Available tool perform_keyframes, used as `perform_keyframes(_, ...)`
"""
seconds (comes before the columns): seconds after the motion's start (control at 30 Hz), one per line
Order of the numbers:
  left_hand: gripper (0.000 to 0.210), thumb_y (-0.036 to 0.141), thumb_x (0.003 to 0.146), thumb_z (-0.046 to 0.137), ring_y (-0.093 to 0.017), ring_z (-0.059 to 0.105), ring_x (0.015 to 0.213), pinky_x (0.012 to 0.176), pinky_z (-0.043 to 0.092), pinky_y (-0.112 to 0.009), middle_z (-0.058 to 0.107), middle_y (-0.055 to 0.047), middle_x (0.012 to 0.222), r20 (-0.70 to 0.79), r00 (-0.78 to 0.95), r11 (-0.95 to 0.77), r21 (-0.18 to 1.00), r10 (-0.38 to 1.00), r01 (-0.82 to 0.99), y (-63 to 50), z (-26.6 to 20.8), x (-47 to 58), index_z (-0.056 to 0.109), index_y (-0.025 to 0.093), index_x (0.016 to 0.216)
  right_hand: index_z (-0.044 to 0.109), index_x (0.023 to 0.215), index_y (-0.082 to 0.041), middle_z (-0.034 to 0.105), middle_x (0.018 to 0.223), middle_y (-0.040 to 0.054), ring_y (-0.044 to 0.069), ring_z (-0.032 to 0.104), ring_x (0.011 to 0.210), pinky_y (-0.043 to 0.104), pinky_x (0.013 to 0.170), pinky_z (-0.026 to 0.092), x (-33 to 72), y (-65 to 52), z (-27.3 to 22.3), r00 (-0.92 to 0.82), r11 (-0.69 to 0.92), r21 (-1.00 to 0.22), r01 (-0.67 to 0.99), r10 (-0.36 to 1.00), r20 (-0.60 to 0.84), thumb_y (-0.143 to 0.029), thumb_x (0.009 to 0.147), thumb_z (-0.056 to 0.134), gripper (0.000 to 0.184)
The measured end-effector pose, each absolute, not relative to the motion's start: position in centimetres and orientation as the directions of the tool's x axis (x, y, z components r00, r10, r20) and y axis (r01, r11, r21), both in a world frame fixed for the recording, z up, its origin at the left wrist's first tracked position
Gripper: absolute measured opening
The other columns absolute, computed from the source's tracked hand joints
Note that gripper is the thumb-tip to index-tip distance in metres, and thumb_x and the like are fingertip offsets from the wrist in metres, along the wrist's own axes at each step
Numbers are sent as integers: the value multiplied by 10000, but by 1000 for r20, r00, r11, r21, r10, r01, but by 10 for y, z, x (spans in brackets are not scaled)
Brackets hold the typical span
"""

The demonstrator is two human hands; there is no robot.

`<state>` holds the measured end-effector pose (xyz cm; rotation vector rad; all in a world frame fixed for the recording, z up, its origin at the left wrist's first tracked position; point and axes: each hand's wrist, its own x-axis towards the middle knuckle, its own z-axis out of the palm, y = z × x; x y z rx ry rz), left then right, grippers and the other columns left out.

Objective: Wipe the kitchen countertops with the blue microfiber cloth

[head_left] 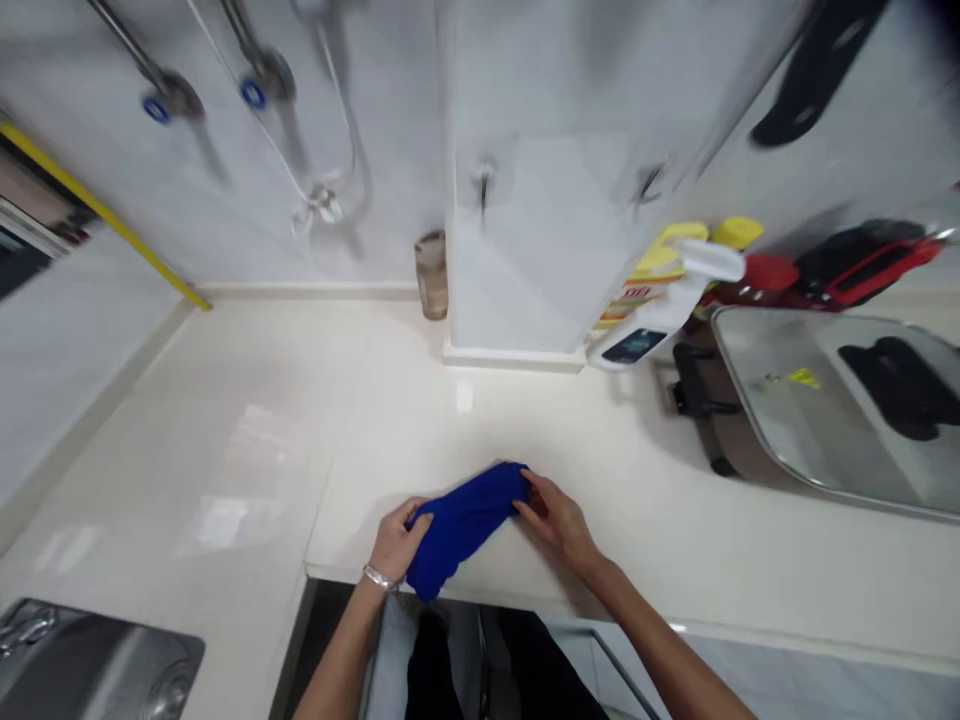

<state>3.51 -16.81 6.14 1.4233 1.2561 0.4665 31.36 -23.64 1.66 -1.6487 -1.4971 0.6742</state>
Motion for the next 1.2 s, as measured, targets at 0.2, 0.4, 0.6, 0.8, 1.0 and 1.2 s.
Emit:
perform_keyframes(0.2, 344, 451, 902, 584, -203, 653, 1002, 926, 483, -307, 707, -33, 1108, -359, 433, 151, 883, 827, 444, -183, 58, 26, 640, 209, 1139, 395, 1483, -269, 528, 1290, 138, 149, 604, 760, 329, 678, 588, 325, -245, 8, 91, 129, -730, 671, 963, 254, -303, 966, 539, 538)
perform_keyframes(0.4, 356, 387, 909, 602, -177, 679, 869, 791, 541, -272, 716, 2, 1015, -335, 536, 47, 876, 775, 479, -186, 60, 23, 577, 261, 1241, 316, 1537, -338, 331, 1586, 97, 108, 660, 747, 256, 565, 570, 342, -218, 25, -346, 369, -592, 717, 925, 158, -202, 962, 436, 603)
perform_keyframes(0.6, 403, 467, 911, 581, -222, 696, 870, 767, 574, -299, 734, -7, 1014, -288, 536, 62, 915, 794, 400, -185, 43, 20, 647, 260, 1251, 637, 1265, -256, 636, 1303, 40, 192, 631, 1137, 360, 946, 554, 355, -184, 31, -464, 414, -737, 535, 872, 153, -356, 1013, 420, 347)
perform_keyframes(0.8, 468, 490, 871, 520, -250, 702, 943, 848, 565, -342, 747, -41, 1070, -165, 532, -166, 838, 831, 519, -179, 60, 44, 699, 185, 1179, 656, 905, -185, 556, 568, -55, 102, 552, 486, 199, 459, 455, 376, -191, 49, -310, 252, -867, 430, 943, 121, -557, 970, 463, 424)
perform_keyframes(1.0, 405, 280, 860, 517, -251, 675, 1007, 953, 499, -351, 740, -42, 1093, 116, 575, -566, 411, 810, 715, -167, 138, 107, 671, 221, 1231, 626, 902, -186, 585, 546, -44, 137, 603, 458, 230, 463, 496, 422, -206, 100, -94, 399, -774, 491, 908, 408, -493, 977, 432, 371)
perform_keyframes(1.2, 546, 189, 891, 457, -283, 469, 1372, 1160, 346, -447, 509, -63, 1498, 158, 661, -671, 325, 733, 667, -188, 128, 161, 521, 241, 1432, 693, 1115, -210, 683, 1175, 82, 259, 639, 1113, 449, 1009, 501, 501, -257, 89, -235, 557, -453, 696, 773, 590, -496, 967, 434, 414)
